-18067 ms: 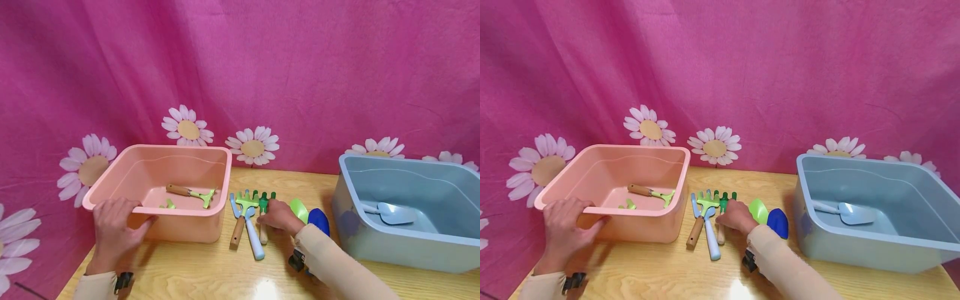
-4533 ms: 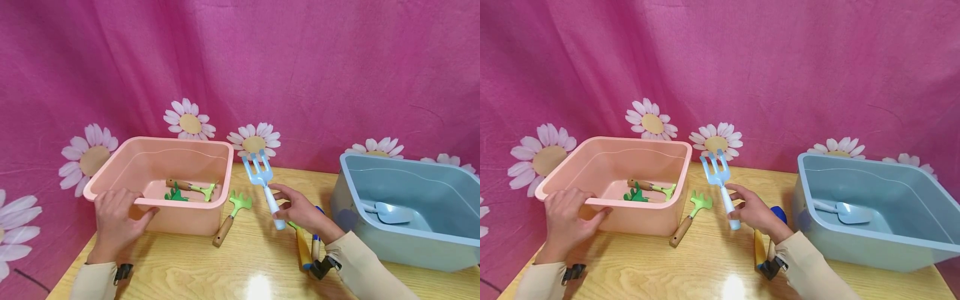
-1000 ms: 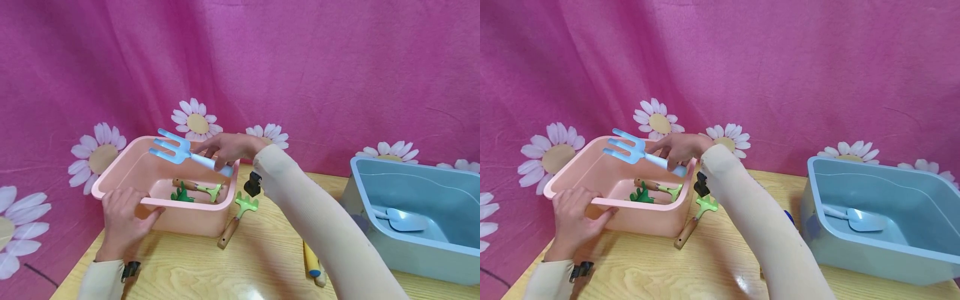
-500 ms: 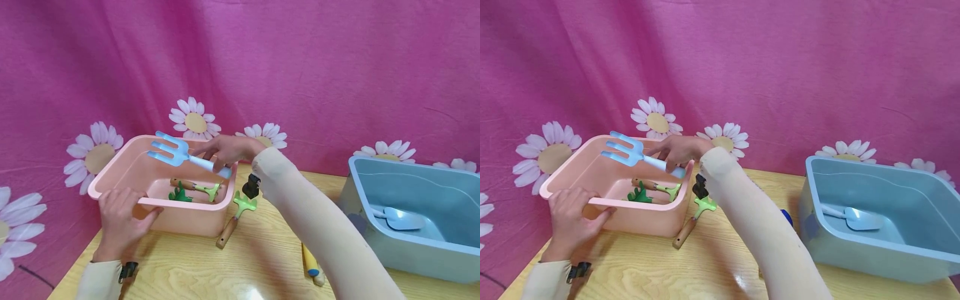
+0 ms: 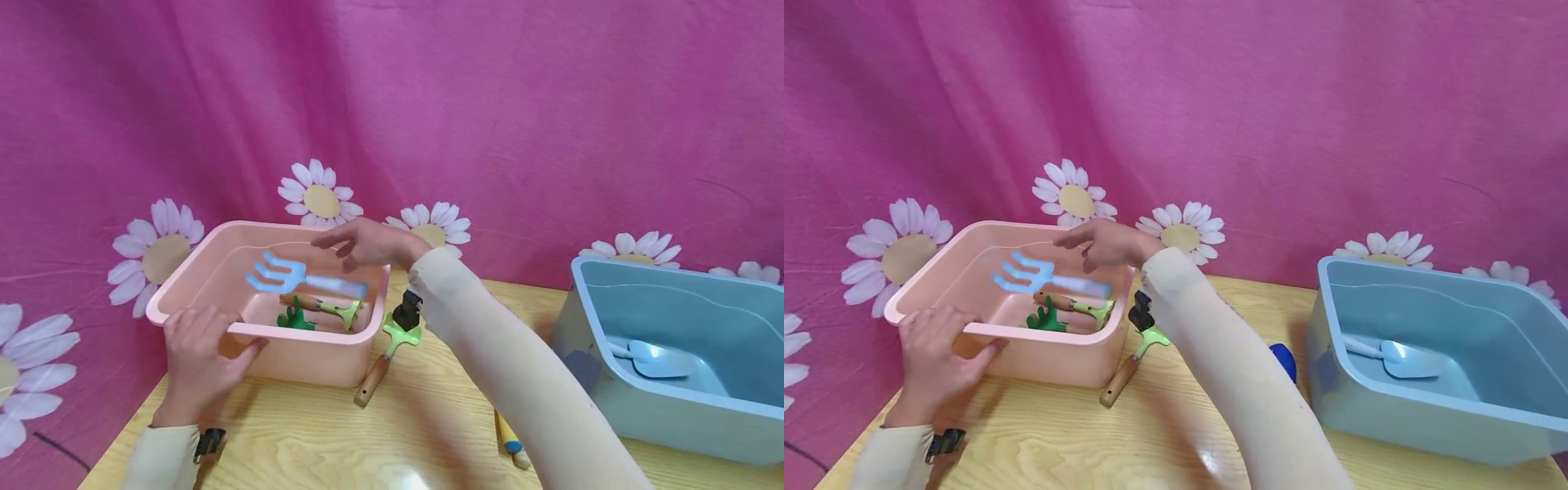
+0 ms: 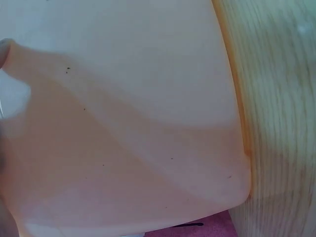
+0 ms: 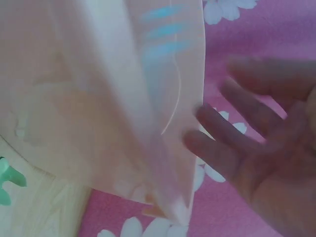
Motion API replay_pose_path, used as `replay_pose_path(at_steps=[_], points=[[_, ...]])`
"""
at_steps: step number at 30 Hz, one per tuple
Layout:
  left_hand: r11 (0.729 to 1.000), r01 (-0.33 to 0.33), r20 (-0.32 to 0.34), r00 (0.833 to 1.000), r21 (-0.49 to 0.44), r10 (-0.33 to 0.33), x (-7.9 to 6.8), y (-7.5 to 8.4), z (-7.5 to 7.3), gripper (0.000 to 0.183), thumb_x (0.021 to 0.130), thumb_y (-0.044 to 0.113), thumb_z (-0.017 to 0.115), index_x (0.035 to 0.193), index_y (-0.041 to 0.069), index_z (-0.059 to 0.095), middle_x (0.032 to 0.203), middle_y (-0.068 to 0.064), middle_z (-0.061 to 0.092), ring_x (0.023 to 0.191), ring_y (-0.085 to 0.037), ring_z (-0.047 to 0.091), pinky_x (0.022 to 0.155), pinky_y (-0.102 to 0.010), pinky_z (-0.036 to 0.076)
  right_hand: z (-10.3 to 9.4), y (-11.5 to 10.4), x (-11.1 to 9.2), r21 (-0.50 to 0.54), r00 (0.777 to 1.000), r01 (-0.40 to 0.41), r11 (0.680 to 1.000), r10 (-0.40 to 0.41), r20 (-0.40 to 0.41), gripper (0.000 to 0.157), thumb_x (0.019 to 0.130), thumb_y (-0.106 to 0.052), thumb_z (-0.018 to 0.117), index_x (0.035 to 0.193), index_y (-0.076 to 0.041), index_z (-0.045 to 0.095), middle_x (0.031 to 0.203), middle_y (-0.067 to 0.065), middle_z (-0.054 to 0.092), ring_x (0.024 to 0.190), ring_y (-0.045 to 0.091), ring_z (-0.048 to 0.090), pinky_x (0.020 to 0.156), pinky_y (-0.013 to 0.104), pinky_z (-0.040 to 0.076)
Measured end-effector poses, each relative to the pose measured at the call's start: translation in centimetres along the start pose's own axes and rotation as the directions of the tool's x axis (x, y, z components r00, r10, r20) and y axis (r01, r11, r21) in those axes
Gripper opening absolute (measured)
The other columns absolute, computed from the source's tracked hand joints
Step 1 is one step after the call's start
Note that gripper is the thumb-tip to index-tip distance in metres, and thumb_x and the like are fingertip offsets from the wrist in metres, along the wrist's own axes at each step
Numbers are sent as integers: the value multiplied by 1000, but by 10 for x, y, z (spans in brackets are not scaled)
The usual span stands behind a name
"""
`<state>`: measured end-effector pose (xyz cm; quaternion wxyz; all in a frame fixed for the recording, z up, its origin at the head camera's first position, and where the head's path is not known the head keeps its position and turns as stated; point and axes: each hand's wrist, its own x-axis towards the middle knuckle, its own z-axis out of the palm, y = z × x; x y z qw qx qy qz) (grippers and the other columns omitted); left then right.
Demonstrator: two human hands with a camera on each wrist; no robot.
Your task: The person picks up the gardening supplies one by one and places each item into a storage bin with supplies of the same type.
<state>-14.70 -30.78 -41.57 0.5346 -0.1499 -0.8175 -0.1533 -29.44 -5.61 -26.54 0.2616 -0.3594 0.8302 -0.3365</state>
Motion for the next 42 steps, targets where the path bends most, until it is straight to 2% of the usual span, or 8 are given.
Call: replay_pose_path(at_steps=[4, 9, 13, 19, 22, 28, 32, 42], points=[[1000, -6, 3, 1000, 3, 6, 1, 2, 0, 59, 85, 63, 62, 81, 5, 64, 69, -9, 57, 72, -34, 49, 84, -54, 30, -3, 10, -5, -15, 986, 44, 999, -45, -163, 53, 89, 4, 56, 139, -16, 59, 144, 4, 59, 136, 30, 52, 107, 39, 47], [1000, 1, 14, 1000, 13, -1, 1, 4, -1, 60, 85, 64, 61, 82, 4, 64, 70, -9, 59, 73, -34, 50, 84, -54, 29, -7, 22, -19, -88, 936, 84, 993, -109, -336, 44, 88, 0, 55, 130, -9, 65, 133, 10, 65, 122, 29, 59, 105, 43, 47], [1000, 6, 9, 1000, 21, -6, 2, 5, -3, 61, 85, 65, 61, 82, 4, 64, 71, -10, 59, 74, -35, 50, 84, -55, 29, -8, 32, -35, -177, 903, 77, 981, -144, -406, 38, 87, -3, 57, 125, -5, 66, 129, 12, 67, 118, 30, 62, 105, 46, 47], [1000, 10, 10, 1000, 13, -11, 1, 4, -5, 62, 86, 65, 59, 82, 3, 64, 70, -11, 59, 74, -35, 49, 83, -55, 29, -4, 53, -59, -222, 880, 92, 971, -183, -437, 33, 87, -2, 58, 118, 2, 67, 118, 19, 70, 107, 34, 68, 97, 44, 52], [1000, 4, 7, 1000, 7, -4, 1, 4, -4, 61, 86, 64, 60, 82, 3, 64, 70, -12, 59, 74, -36, 49, 83, -55, 29, 3, 66, -72, -240, 891, 75, 968, -173, -421, 31, 87, -2, 58, 116, 1, 67, 109, 19, 70, 100, 31, 69, 93, 42, 53], [1000, -2, -3, 1000, -1, 2, 3, 4, -2, 61, 86, 63, 60, 82, 2, 64, 70, -12, 59, 74, -37, 49, 82, -55, 29, 29, 91, -96, -279, 937, 27, 960, -121, -327, 28, 88, -4, 61, 115, -1, 67, 97, 13, 70, 84, 21, 68, 78, 33, 55], [1000, 2, -1, 1000, -1, -2, 3, 3, -1, 61, 86, 63, 60, 83, 2, 64, 70, -13, 58, 74, -37, 49, 81, -55, 29, 46, 106, -102, -298, 966, 11, 954, -87, -244, 26, 89, -5, 62, 114, -3, 67, 89, 8, 68, 74, 12, 59, 71, 26, 49], [1000, 12, 15, 1000, 0, -12, 2, 5, -2, 62, 86, 64, 60, 83, 3, 64, 71, -13, 59, 74, -37, 49, 83, -55, 29, 67, 118, -108, -314, 995, 17, 949, -47, -87, 32, 92, -8, 61, 123, -6, 64, 90, 6, 70, 76, 8, 58, 77, 26, 49]])
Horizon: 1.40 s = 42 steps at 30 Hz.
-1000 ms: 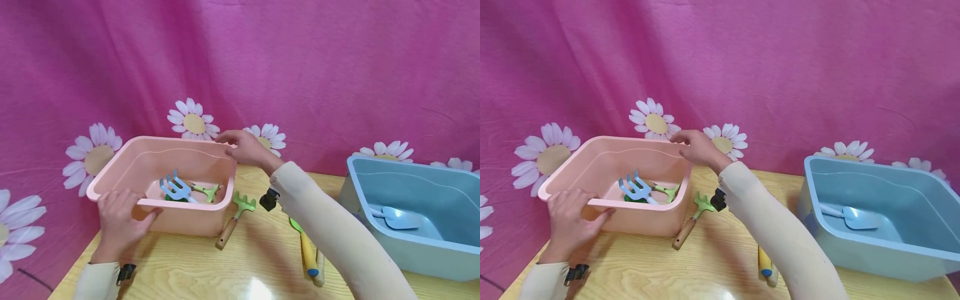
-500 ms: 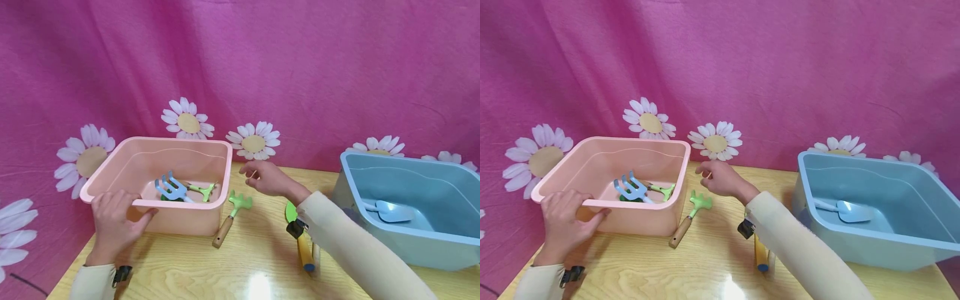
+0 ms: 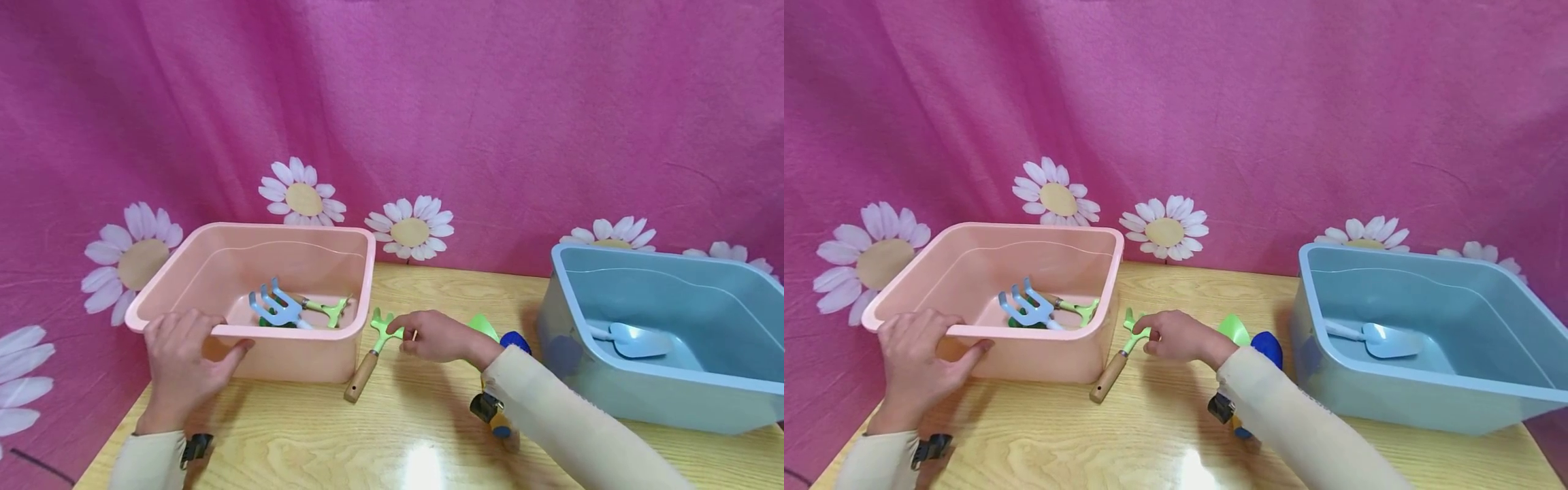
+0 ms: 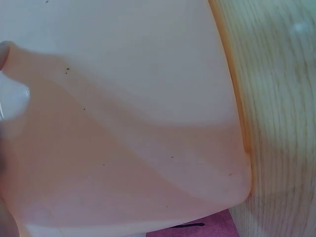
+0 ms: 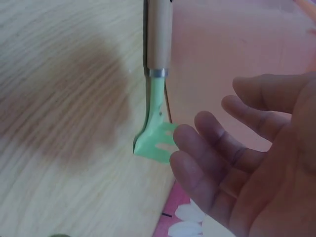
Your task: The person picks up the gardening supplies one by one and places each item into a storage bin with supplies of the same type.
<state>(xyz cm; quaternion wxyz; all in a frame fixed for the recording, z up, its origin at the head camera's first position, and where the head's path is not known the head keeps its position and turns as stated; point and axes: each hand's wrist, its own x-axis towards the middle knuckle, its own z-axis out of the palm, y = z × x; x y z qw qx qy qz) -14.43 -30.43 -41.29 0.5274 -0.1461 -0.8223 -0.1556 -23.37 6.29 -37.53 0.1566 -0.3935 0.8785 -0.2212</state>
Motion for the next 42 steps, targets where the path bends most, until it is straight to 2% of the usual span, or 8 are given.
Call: replay_pose_path(at_steps=[4, 9, 15, 20, 28, 35, 42], points=[[1000, 3, 2, 1000, 1, -3, 0, 1, -2, 62, 86, 64, 61, 83, 2, 65, 72, -13, 60, 74, -37, 49, 83, -55, 29, 5, -4, 1, -3, 1000, 2, 1000, -2, 24, 33, 93, -9, 61, 126, -7, 63, 92, 6, 72, 79, 10, 62, 80, 29, 51], [1000, 10, 24, 1000, -10, -10, 0, 2, -2, 62, 86, 65, 61, 83, 2, 65, 73, -13, 61, 76, -37, 50, 84, -56, 28, 16, -8, 3, -7, 998, -54, 999, 54, 28, 34, 93, -8, 62, 127, -7, 62, 91, 5, 71, 81, 11, 63, 78, 28, 51], [1000, 11, 33, 999, -29, -10, 4, -1, 2, 64, 86, 67, 59, 81, 3, 64, 71, -12, 60, 76, -36, 50, 83, -56, 28, 27, -7, 3, 11, 995, -82, 997, 82, -48, 33, 92, -7, 63, 125, -7, 63, 91, 7, 71, 81, 14, 62, 78, 31, 50], [999, 31, 57, 998, -22, -30, 2, 0, 3, 66, 86, 70, 57, 79, 5, 62, 71, -11, 59, 78, -36, 51, 82, -57, 28, 31, -2, -3, 57, 991, -118, 991, 121, -56, 34, 91, -6, 64, 126, -8, 63, 91, 6, 70, 80, 13, 61, 76, 30, 49], [999, 47, 98, 994, 10, -48, 3, 2, -5, 69, 87, 72, 53, 81, 4, 60, 71, -13, 58, 79, -38, 51, 83, -58, 28, 37, -1, -5, 86, 993, -109, 990, 113, -44, 33, 91, -7, 63, 125, -9, 63, 91, 7, 70, 80, 14, 62, 75, 30, 49], [998, 70, 87, 994, -1, -70, -1, 6, -8, 69, 86, 71, 54, 80, 3, 59, 70, -13, 56, 78, -38, 50, 84, -59, 27, 42, -2, -9, 86, 995, -103, 991, 103, -2, 33, 92, -9, 63, 125, -9, 62, 92, 7, 71, 84, 16, 64, 80, 33, 51], [997, 71, 79, 994, -18, -70, 4, 6, -6, 70, 85, 72, 56, 79, 3, 60, 68, -13, 55, 79, -38, 50, 84, -61, 27, 42, -1, -10, 69, 993, -114, 991, 115, -11, 33, 92, -9, 62, 125, -9, 63, 92, 6, 72, 83, 15, 63, 79, 34, 50]])
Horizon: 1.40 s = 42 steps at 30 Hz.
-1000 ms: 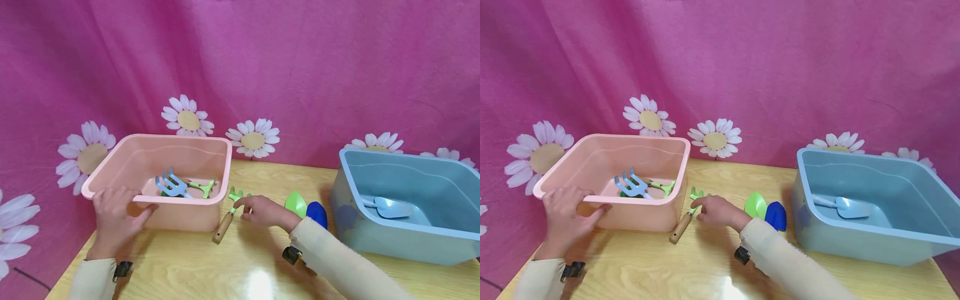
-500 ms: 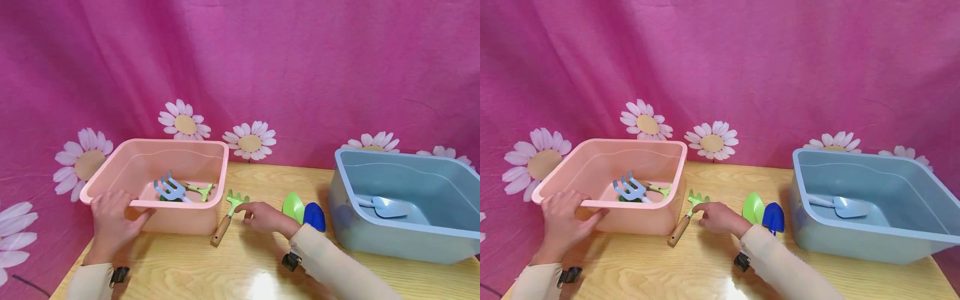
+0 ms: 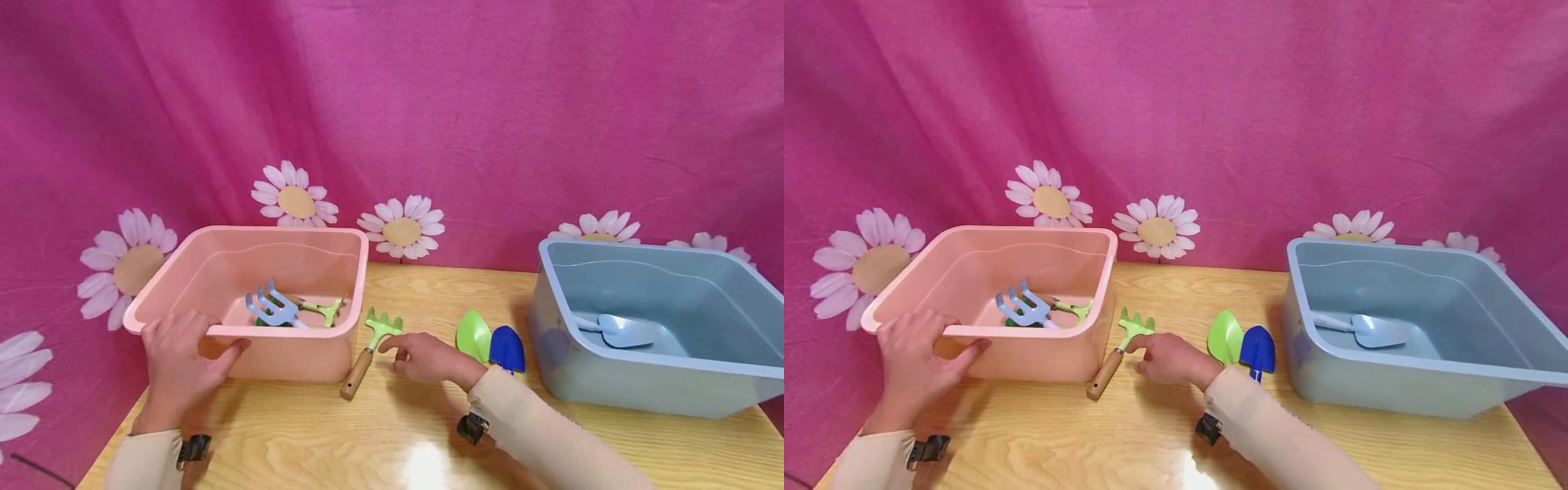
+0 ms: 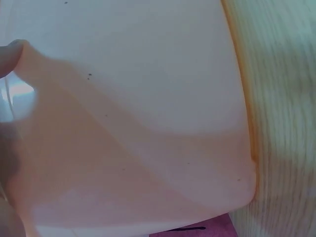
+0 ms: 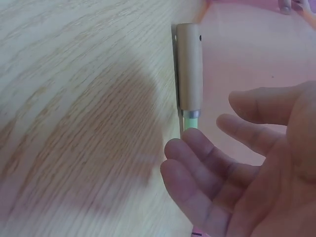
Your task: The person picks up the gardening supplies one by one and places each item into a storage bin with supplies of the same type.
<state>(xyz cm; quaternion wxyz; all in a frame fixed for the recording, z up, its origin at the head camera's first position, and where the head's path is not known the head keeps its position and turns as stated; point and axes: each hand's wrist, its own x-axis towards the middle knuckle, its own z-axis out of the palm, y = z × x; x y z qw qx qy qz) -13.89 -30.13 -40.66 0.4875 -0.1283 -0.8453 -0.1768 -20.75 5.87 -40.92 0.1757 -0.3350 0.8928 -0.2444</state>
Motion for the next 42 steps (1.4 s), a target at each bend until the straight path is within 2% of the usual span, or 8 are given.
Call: replay_pose_path(at_steps=[8, 13, 19, 24, 27, 32, 36, 42], points=[[1000, -5, -6, 1000, -5, 5, 2, 2, 1, 70, 84, 73, 56, 78, 3, 60, 66, -12, 53, 77, -37, 49, 83, -60, 27, 9, -11, 8, -45, 999, 23, 999, -25, -44, 32, 91, -10, 63, 122, -9, 65, 80, 4, 68, 72, 9, 55, 71, 27, 46], [1000, 15, 9, 1000, -10, -15, 6, 2, 5, 71, 84, 75, 54, 79, 3, 60, 68, -12, 54, 79, -38, 50, 85, -61, 26, 10, -15, 16, -42, 993, -16, 999, 11, -117, 31, 89, -7, 62, 120, -8, 66, 72, 2, 62, 66, 10, 51, 63, 26, 41], [1000, 20, -17, 1000, -19, -20, 8, 0, 7, 72, 84, 76, 54, 77, 4, 59, 66, -12, 53, 77, -37, 48, 86, -62, 26, 15, -12, 24, -29, 989, -33, 999, 28, -143, 32, 90, -7, 60, 121, -7, 65, 70, 1, 60, 66, 9, 50, 63, 26, 39], [999, 33, 43, 999, -15, -32, 8, 1, 4, 73, 84, 76, 52, 79, 4, 59, 68, -12, 54, 80, -37, 49, 86, -60, 26, 22, -10, 27, -34, 989, -41, 999, 36, -143, 36, 89, -7, 59, 124, -7, 65, 62, 0, 54, 61, 10, 47, 62, 26, 39], [999, 37, 66, 997, -9, -36, 7, 3, 1, 73, 85, 76, 51, 79, 4, 59, 68, -12, 54, 80, -37, 49, 86, -60, 26, 25, -11, 27, -55, 990, -40, 998, 32, -140, 37, 88, -6, 58, 124, -7, 65, 69, 6, 64, 67, 14, 51, 68, 31, 46], [1000, 19, 60, 998, -15, -19, 8, 6, -1, 70, 86, 73, 53, 79, 3, 59, 70, -13, 55, 81, -37, 50, 86, -61, 26, 29, -18, 28, -72, 987, -21, 997, 9, -160, 28, 91, -9, 59, 118, -9, 69, 97, 8, 74, 86, 21, 63, 80, 35, 51], [1000, 5, 50, 999, -13, -4, 9, 5, -3, 70, 85, 72, 54, 80, 3, 60, 71, -14, 55, 82, -38, 50, 85, -62, 26, 33, -21, 30, -86, 984, -48, 995, 33, -175, 22, 95, -19, 59, 112, -13, 72, 97, 2, 73, 88, 18, 64, 78, 31, 50], [1000, 13, 90, 996, 3, -13, 6, 5, -6, 71, 86, 74, 52, 82, 3, 60, 71, -14, 55, 81, -38, 49, 86, -61, 27, 35, -19, 25, -65, 972, -142, 988, 126, -197, 23, 92, -25, 63, 107, -11, 72, 97, 3, 75, 93, 19, 67, 84, 34, 53]])
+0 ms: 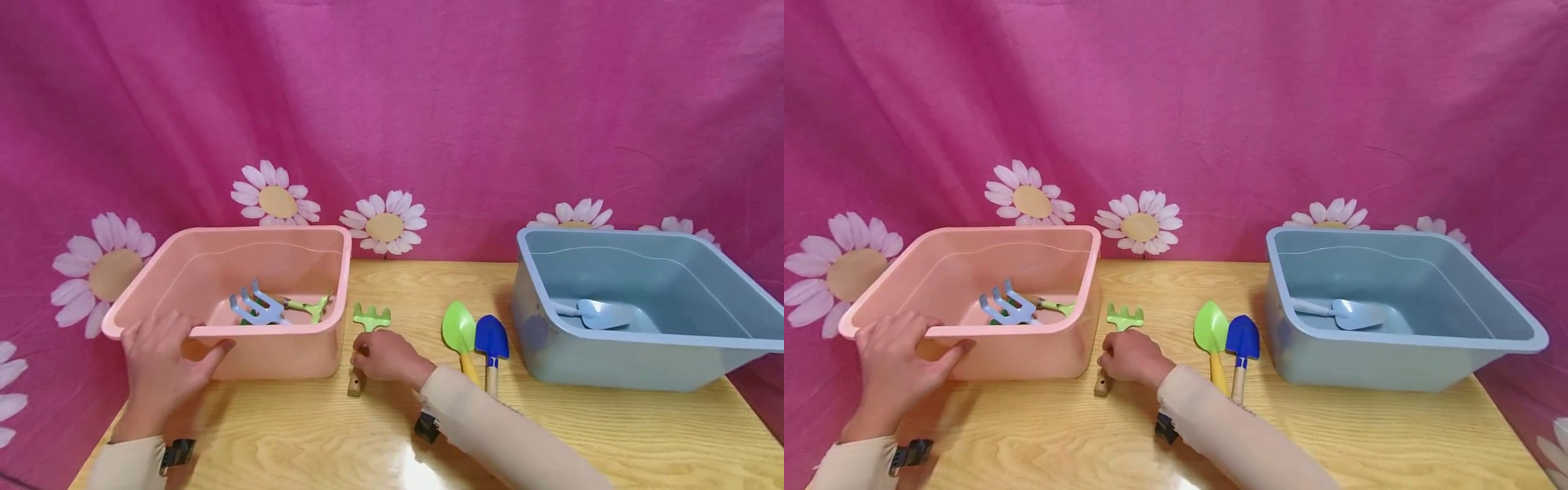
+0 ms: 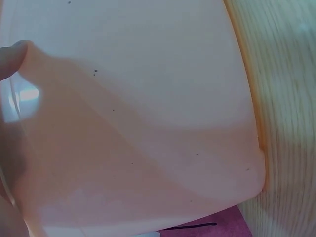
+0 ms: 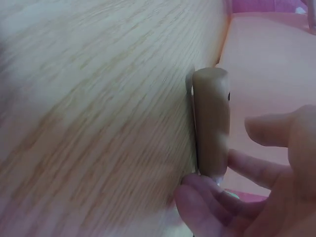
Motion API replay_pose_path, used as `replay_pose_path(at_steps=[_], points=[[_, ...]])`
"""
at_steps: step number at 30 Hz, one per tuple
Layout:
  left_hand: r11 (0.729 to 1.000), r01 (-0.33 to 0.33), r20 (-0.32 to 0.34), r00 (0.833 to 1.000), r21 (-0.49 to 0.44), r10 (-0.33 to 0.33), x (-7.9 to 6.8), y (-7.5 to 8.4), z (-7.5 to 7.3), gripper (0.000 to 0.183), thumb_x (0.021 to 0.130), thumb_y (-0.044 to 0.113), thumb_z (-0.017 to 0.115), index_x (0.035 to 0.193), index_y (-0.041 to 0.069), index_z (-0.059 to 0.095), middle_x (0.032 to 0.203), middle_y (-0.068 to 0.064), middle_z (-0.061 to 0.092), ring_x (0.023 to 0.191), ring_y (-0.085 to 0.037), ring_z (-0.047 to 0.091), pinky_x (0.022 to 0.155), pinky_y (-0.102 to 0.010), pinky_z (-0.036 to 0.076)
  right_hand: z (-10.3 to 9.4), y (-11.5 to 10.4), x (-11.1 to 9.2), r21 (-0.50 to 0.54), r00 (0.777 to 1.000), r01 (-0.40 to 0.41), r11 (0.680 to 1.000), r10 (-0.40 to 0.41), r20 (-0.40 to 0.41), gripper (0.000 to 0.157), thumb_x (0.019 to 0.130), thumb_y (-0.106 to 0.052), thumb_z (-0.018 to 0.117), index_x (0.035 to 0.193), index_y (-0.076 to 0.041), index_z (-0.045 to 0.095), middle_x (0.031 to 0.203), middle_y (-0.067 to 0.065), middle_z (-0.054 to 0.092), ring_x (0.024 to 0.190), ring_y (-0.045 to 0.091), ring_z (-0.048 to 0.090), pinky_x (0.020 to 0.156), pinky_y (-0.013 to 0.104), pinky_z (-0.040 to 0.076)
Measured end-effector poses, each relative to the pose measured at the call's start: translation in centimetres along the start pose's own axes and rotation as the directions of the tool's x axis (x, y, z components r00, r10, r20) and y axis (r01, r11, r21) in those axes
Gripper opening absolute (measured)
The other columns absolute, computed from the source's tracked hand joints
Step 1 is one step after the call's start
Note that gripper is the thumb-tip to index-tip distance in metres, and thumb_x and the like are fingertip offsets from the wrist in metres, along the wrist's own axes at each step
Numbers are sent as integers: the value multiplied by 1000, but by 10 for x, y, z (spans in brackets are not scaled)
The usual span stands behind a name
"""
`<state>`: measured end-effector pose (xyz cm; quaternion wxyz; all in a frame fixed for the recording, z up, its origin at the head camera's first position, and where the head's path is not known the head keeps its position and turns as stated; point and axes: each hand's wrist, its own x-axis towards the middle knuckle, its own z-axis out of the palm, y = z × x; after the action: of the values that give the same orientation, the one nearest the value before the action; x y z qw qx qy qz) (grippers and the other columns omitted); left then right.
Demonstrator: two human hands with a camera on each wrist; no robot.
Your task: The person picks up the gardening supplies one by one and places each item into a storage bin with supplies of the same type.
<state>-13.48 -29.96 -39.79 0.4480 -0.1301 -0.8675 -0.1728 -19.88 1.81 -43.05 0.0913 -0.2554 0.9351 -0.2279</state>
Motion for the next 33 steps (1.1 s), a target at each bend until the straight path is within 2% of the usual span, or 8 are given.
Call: replay_pose_path(at_steps=[5, 8, 13, 16, 21, 24, 27, 33], points=[[1000, -15, -40, 999, 0, 15, -1, 0, 1, 71, 86, 73, 53, 81, 2, 60, 69, -13, 55, 78, -37, 50, 84, -60, 27, -5, 4, -5, 20, 997, -76, 997, 76, -1, 23, 81, -21, 74, 100, -11, 66, 86, 2, 66, 81, 15, 58, 74, 30, 49], [1000, -22, -61, 998, -2, 21, -1, -1, 1, 70, 85, 73, 54, 80, 3, 60, 68, -12, 54, 76, -36, 50, 83, -59, 27, -8, 8, -7, 52, 991, -131, 990, 131, 16, 26, 77, -12, 74, 98, -10, 60, 83, 2, 59, 75, 16, 52, 67, 29, 44], [1000, -30, -84, 996, -5, 30, -1, -3, 2, 71, 85, 73, 54, 78, 3, 60, 67, -13, 53, 75, -37, 49, 83, -59, 27, -12, 18, -8, 108, 983, -180, 978, 175, 56, 28, 79, -9, 69, 103, -6, 55, 80, 3, 55, 72, 17, 49, 64, 28, 40], [999, -35, -86, 996, -2, 35, -1, -3, 3, 72, 85, 74, 53, 79, 2, 60, 66, -13, 53, 75, -38, 50, 82, -59, 27, -14, 24, -8, 199, 977, -205, 958, 189, 99, 33, 80, -9, 69, 111, -2, 58, 81, 4, 59, 69, 15, 52, 63, 26, 42], [998, -63, -95, 994, 3, 63, -1, -3, 4, 70, 86, 72, 54, 78, 2, 61, 66, -13, 53, 74, -37, 50, 81, -59, 28, -16, 35, -11, 390, 955, -291, 873, 244, 167, 43, 80, -6, 69, 122, -1, 62, 98, 8, 67, 68, 11, 57, 61, 24, 46], [997, -76, -105, 992, 5, 76, 0, -3, 6, 68, 86, 70, 55, 78, 3, 61, 65, -12, 54, 73, -37, 50, 80, -59, 28, -18, 40, -13, 446, 951, -306, 841, 251, 179, 49, 79, -4, 69, 126, 0, 60, 104, 11, 66, 70, 13, 56, 60, 25, 46], [997, -78, -105, 991, 9, 78, 0, -3, 7, 67, 86, 70, 55, 78, 3, 61, 65, -11, 54, 72, -36, 49, 80, -58, 28, -20, 46, -14, 513, 953, -298, 805, 227, 198, 55, 77, 0, 68, 131, 3, 57, 99, 11, 61, 71, 14, 54, 58, 25, 45], [998, -60, -94, 994, 17, 62, -1, -5, 5, 69, 86, 71, 54, 78, 3, 60, 65, -12, 53, 72, -36, 50, 80, -58, 28, -21, 57, -10, 685, 942, -322, 654, 146, 303, 56, 83, 3, 64, 137, 8, 50, 101, 11, 58, 81, 15, 58, 67, 27, 53]])
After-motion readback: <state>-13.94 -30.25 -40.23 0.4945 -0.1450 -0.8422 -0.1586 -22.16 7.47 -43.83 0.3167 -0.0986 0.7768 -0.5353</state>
